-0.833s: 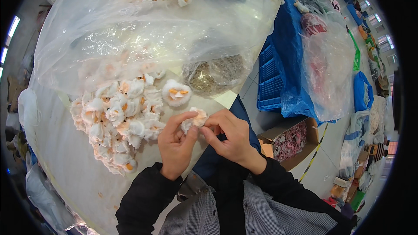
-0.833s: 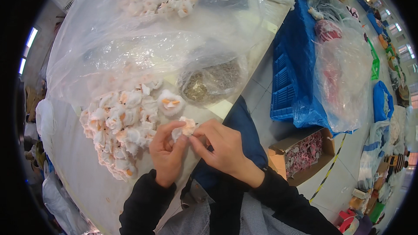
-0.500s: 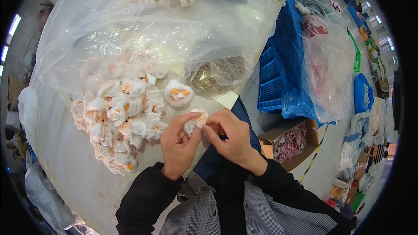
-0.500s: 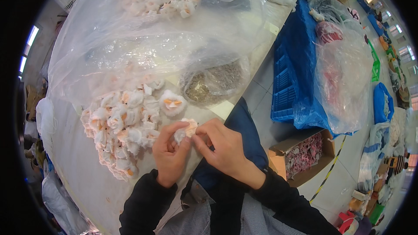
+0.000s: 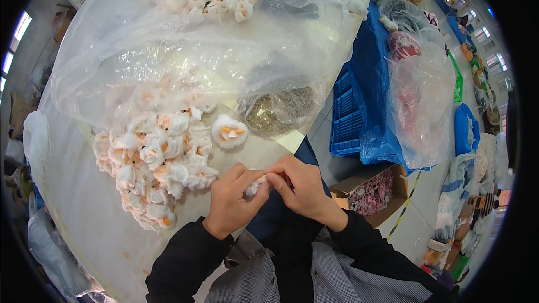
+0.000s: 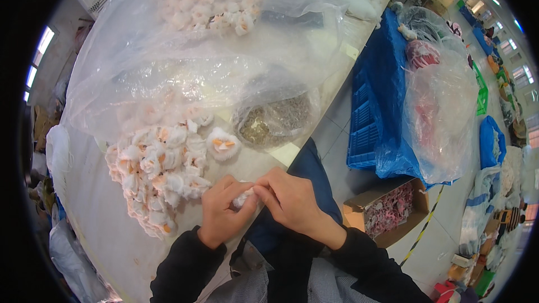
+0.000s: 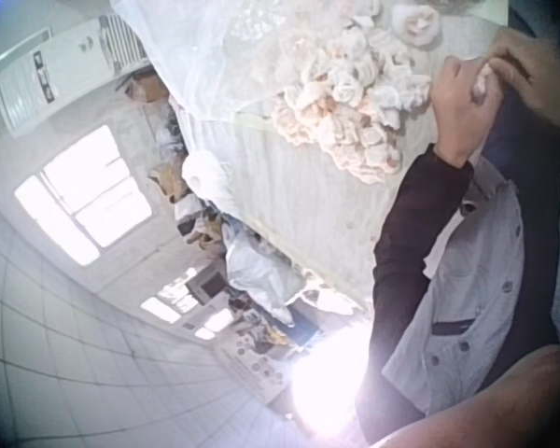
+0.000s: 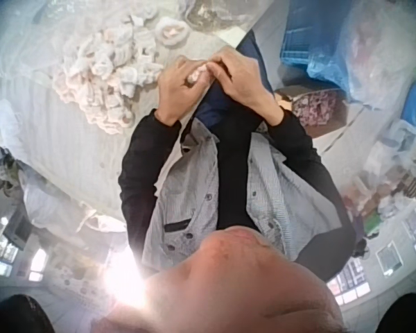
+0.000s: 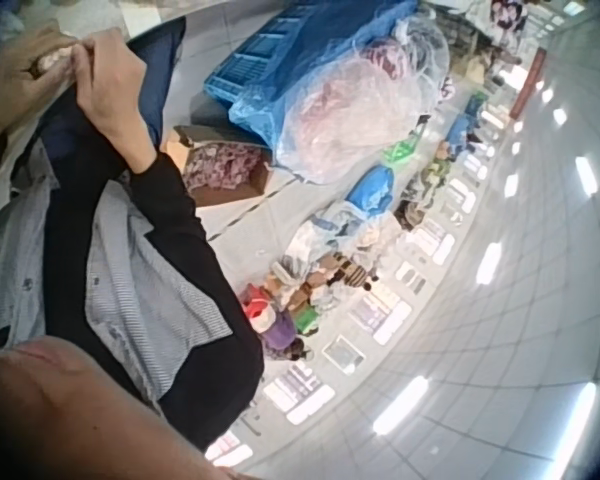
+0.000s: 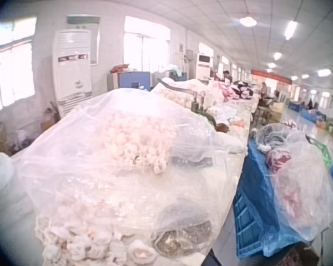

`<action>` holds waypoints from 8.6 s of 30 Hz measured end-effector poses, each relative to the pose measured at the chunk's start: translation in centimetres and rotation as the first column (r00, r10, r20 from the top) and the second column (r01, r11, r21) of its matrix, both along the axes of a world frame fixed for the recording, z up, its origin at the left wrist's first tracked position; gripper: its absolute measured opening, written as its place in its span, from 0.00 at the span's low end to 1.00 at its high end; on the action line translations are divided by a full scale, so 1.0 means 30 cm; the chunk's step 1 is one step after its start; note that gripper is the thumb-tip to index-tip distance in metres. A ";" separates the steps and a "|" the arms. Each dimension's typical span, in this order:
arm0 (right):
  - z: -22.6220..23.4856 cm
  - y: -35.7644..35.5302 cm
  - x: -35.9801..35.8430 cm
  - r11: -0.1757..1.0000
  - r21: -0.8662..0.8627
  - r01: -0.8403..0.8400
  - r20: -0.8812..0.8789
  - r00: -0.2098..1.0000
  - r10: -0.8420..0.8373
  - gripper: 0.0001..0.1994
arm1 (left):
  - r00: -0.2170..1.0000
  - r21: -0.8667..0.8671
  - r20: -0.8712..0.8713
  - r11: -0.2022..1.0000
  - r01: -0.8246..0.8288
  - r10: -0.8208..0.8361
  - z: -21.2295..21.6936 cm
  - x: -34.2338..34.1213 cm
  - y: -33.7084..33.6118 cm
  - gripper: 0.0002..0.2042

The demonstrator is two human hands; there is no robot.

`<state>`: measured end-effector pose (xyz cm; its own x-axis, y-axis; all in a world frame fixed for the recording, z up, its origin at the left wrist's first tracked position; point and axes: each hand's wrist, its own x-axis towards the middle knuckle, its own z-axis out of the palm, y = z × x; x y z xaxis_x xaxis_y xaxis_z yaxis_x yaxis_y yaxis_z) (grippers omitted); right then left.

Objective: The person repeatedly picks small white stuffed duck toys from a pile on the table, inserts small metallic fasteners into each one, and places the finished items into a clear plastic bag. The process is repeated continuously throughout the clip.

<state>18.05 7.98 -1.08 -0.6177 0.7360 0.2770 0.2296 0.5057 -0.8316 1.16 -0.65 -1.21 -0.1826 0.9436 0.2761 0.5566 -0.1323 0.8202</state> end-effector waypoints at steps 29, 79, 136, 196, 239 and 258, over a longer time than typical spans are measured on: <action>0.028 0.241 -0.081 0.816 0.571 0.089 0.165 0.961 -0.220 0.07 | 0.937 -0.091 0.308 0.986 -0.142 0.164 -0.001 -0.004 -0.007 0.06; 0.017 0.067 -0.045 0.951 0.303 -0.056 -0.044 0.996 0.073 0.09 | 0.936 -0.108 0.296 0.980 -0.164 0.190 -0.004 0.008 -0.005 0.05; 0.243 0.090 0.104 0.946 0.274 -0.173 0.055 0.985 0.165 0.03 | 0.949 0.061 0.311 0.995 -0.078 0.055 0.019 0.078 -0.075 0.16; 0.021 0.018 0.005 0.947 -0.318 0.050 -0.134 0.986 -0.097 0.07 | 0.525 -0.239 0.829 0.971 0.024 0.192 0.094 -0.008 0.058 0.17; 0.054 0.010 -0.012 0.973 0.173 0.156 -0.030 0.988 -0.153 0.08 | 0.925 -0.051 0.351 0.990 -0.135 0.144 0.024 0.042 0.031 0.18; 0.074 0.037 0.012 0.992 0.123 -0.039 -0.026 0.999 0.043 0.06 | 0.998 0.065 -0.047 0.997 0.041 -0.038 0.096 0.013 0.057 0.12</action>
<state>18.42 9.10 1.13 -0.6372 0.6698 0.3812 0.1839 0.6125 -0.7688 1.56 1.08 1.66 -0.1316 0.9292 0.3455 0.5862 -0.2081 0.7830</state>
